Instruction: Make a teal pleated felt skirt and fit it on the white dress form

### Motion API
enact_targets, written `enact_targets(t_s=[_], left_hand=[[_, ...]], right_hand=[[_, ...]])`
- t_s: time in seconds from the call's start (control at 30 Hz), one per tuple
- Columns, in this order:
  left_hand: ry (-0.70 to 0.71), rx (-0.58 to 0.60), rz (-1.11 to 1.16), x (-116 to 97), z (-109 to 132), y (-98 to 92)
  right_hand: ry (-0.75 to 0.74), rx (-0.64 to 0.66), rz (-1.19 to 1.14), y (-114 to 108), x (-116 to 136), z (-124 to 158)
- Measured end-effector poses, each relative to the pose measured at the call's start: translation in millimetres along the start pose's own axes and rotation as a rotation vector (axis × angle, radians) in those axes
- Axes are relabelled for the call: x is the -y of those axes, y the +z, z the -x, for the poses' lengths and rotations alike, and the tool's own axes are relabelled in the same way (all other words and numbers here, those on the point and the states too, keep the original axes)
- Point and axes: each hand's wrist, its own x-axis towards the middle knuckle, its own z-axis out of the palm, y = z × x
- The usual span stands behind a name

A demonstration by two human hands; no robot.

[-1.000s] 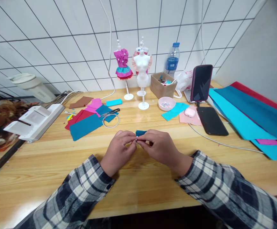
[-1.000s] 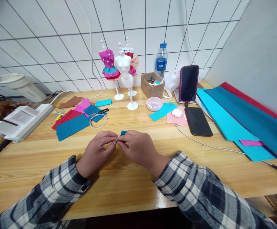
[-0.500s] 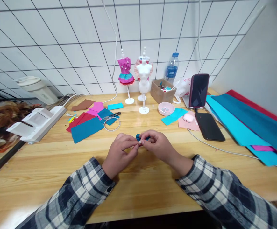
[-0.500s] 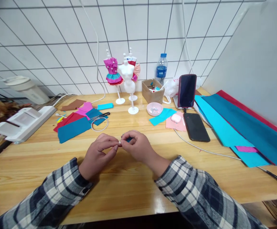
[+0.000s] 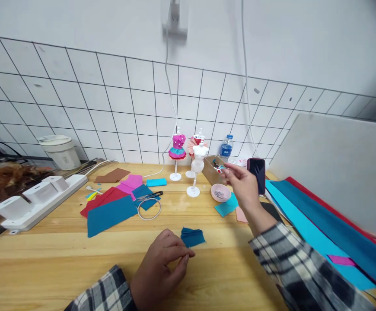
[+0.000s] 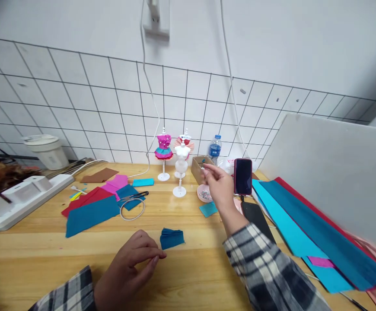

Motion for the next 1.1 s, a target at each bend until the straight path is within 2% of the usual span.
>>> enact_targets(t_s=[0.07, 0.13, 0.23, 0.37, 0.47, 0.6, 0.73, 0.97, 1.03, 1.1], left_hand=[[0.019, 0.004, -0.004, -0.6, 1.3, 0.0], [0.030, 0.006, -0.008, -0.8, 2.3, 0.3], [0.023, 0.002, -0.004, 0.4, 2.6, 1.0], [0.004, -0.011, -0.004, 3.2, 2.0, 2.9], [-0.002, -0.001, 0.002, 3.8, 2.6, 4.6], [0.011, -0.022, 0.005, 4.4, 2.8, 4.5], [-0.013, -0.044, -0.004, 8.2, 0.3, 4.6], [-0.020, -0.040, -0.022, 12.2, -1.3, 5.5], [-0.020, -0.049, -0.027, 12.0, -1.6, 3.3], [-0.026, -0.060, -0.028, 11.5, -2.0, 0.9]], right_hand=[[-0.191, -0.099, 0.304, 0.6, -5.3, -34.6], [-0.256, -0.080, 0.641, 2.3, -16.0, -62.6], [-0.193, -0.012, 0.753, 3.7, -37.6, -89.5], [-0.167, 0.017, 0.812, 0.5, -56.6, -104.4], [-0.209, -0.025, 0.836, -2.4, -54.9, -103.6], [-0.276, -0.109, 0.812, -0.9, -45.8, -85.0], [-0.267, -0.095, 0.707, 3.3, -46.1, -68.4], [-0.145, -0.038, 0.436, 1.9, -47.1, -92.4], [-0.121, -0.043, 0.392, 1.7, -40.6, -82.7], [-0.124, -0.061, 0.330, 3.4, -31.9, -51.8]])
